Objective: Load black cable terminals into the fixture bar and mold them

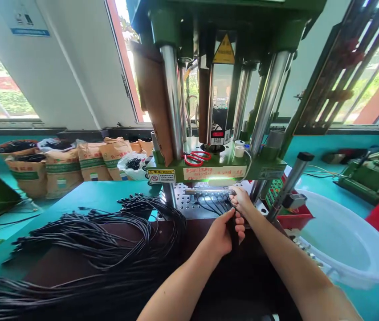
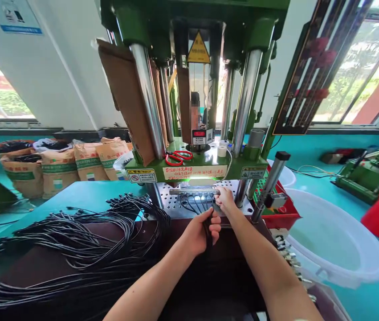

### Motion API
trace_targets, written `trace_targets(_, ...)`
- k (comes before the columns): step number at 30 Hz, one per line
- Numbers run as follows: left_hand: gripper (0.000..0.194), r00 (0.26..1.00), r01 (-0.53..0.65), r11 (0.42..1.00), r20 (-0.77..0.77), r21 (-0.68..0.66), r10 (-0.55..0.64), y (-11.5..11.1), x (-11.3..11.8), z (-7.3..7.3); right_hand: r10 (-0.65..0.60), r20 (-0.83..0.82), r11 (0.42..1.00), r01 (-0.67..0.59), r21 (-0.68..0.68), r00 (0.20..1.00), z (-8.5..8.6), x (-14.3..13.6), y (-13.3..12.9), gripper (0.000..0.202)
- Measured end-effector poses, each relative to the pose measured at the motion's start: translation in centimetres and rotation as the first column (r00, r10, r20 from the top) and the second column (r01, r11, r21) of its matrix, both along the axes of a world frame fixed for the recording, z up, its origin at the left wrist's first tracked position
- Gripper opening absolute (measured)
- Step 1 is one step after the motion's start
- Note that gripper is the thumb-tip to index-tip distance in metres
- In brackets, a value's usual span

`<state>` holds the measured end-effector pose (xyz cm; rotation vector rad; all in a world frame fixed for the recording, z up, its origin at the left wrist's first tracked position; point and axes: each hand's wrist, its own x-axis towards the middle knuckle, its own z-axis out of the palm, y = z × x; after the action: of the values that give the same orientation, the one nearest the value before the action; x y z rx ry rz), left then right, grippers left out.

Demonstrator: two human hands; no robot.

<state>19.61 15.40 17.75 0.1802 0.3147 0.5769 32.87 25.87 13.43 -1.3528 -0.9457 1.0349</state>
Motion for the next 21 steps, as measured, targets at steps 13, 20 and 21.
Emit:
trace_targets(13,0.030,0.995,-0.095,0.851,0.032,0.517,0.092,-9.0,-5.4,-2.0,-0.151,-0.104,0.987,0.155,0.032,0.983,0.9,2.5,-2.5,0.025)
trace_targets(20,0.032,0.250,-0.764,0.219,-0.034,0.607,0.968,1.9,-16.2,3.4,-0.110,-0.053,0.994,0.108,-0.027,0.993,-1.3,5.3,-5.7,0.020)
trace_targets(21,0.035,0.055,-0.726,0.157,-0.171,0.670,0.984,3.9,-17.6,3.4,-0.075,-0.046,0.996,0.073,-0.045,0.996,-1.4,5.7,-6.1,0.020)
